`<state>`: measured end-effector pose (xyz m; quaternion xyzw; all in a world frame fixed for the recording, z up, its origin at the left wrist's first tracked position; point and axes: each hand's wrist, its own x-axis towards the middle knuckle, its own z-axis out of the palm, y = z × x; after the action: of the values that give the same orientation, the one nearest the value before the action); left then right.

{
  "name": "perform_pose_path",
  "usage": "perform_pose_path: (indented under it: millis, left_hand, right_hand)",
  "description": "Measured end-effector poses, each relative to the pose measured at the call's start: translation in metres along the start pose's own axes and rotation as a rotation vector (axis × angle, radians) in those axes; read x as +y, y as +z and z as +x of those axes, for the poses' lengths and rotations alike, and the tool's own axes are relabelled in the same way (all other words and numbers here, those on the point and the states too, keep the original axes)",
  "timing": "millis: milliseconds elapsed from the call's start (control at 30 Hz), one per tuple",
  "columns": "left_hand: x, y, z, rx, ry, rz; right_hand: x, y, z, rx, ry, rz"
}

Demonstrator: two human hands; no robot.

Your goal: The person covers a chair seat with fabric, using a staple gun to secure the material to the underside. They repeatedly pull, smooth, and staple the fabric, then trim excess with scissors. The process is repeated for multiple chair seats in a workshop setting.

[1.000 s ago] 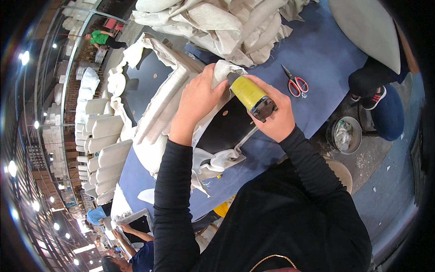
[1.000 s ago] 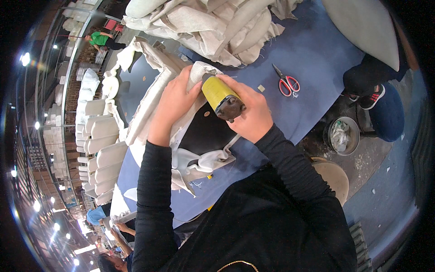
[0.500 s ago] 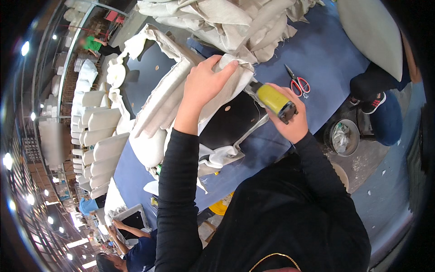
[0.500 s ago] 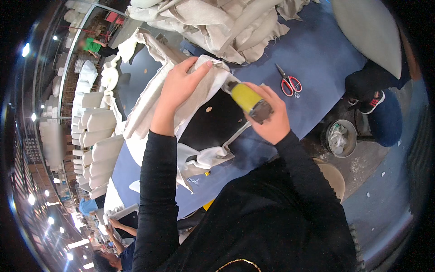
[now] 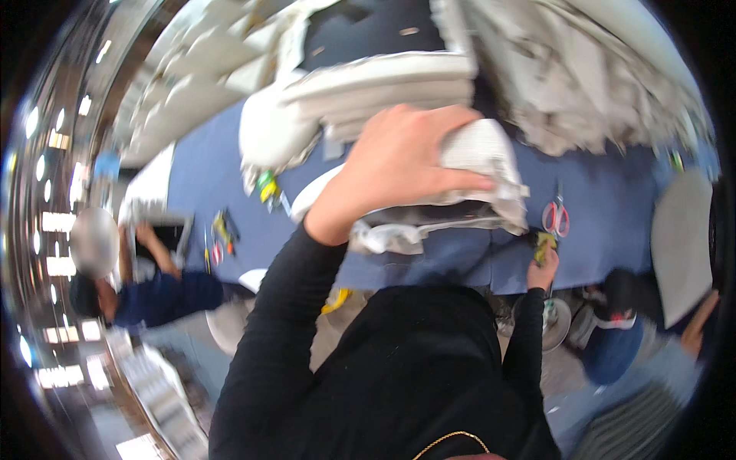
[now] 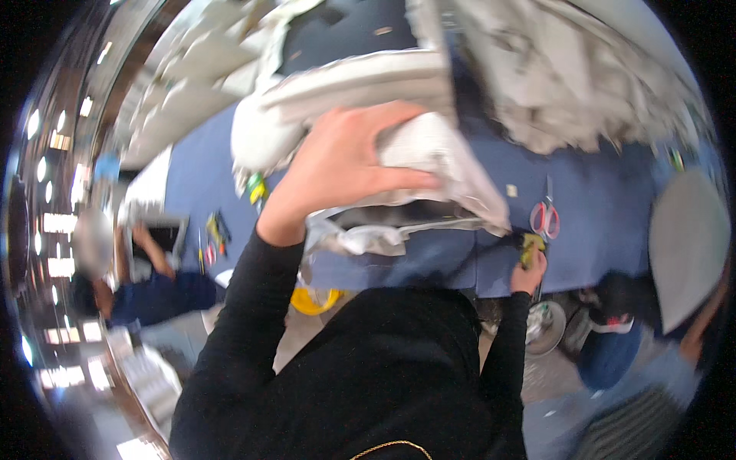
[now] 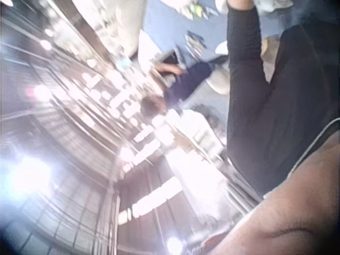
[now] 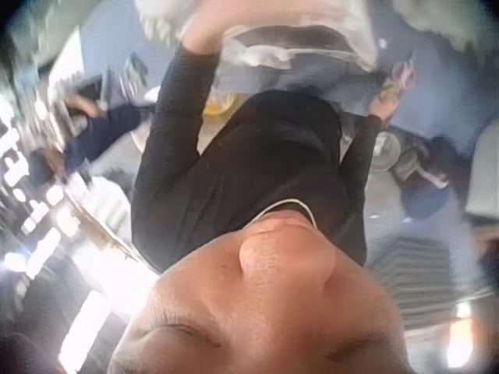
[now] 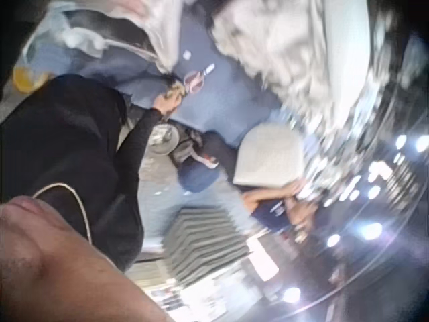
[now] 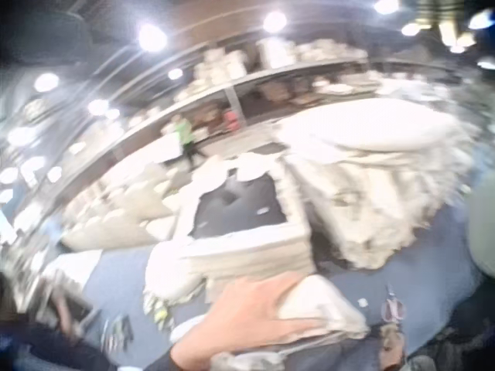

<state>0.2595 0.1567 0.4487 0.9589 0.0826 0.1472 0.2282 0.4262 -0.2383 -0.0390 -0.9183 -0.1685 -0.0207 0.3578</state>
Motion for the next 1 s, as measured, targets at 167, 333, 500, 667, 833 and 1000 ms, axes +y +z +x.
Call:
perform_pose_path:
  millis: [167,333,500,667,833,1000]
  left_hand:
    - [-0.005,-0.023,-0.06,0.188,-0.047,-0.183]
    - [-0.008,0.027,-0.079,0.374,0.126,-0.477]
    - [0.048,-0.05,-0.138,0.38,0.441,-0.379]
    - [0.012,-0.096,-0.172,0.069,0.722,-0.75]
    - [-0.006,-0.11,-0.193,0.04,0.788,-0.784]
    - [-0.057,-0.124,-0.214,0.349,0.643,-0.814]
  right_hand:
    - [-0.203,-0.126,0.114,0.145,0.042,0.892]
    - [-0.44,-0.196,0.103,-0.431,-0.725,0.807]
    - [-0.47,-0.157,0.106,-0.486,-0.702,0.52]
    - [-0.48,-0.138,0.119,-0.252,-0.723,0.372]
    - [-0.51,-0.117,0.113,-0.189,-0.826,0.296]
    - [-0.52,-0.106,0.114,-0.115,-0.914,0.221]
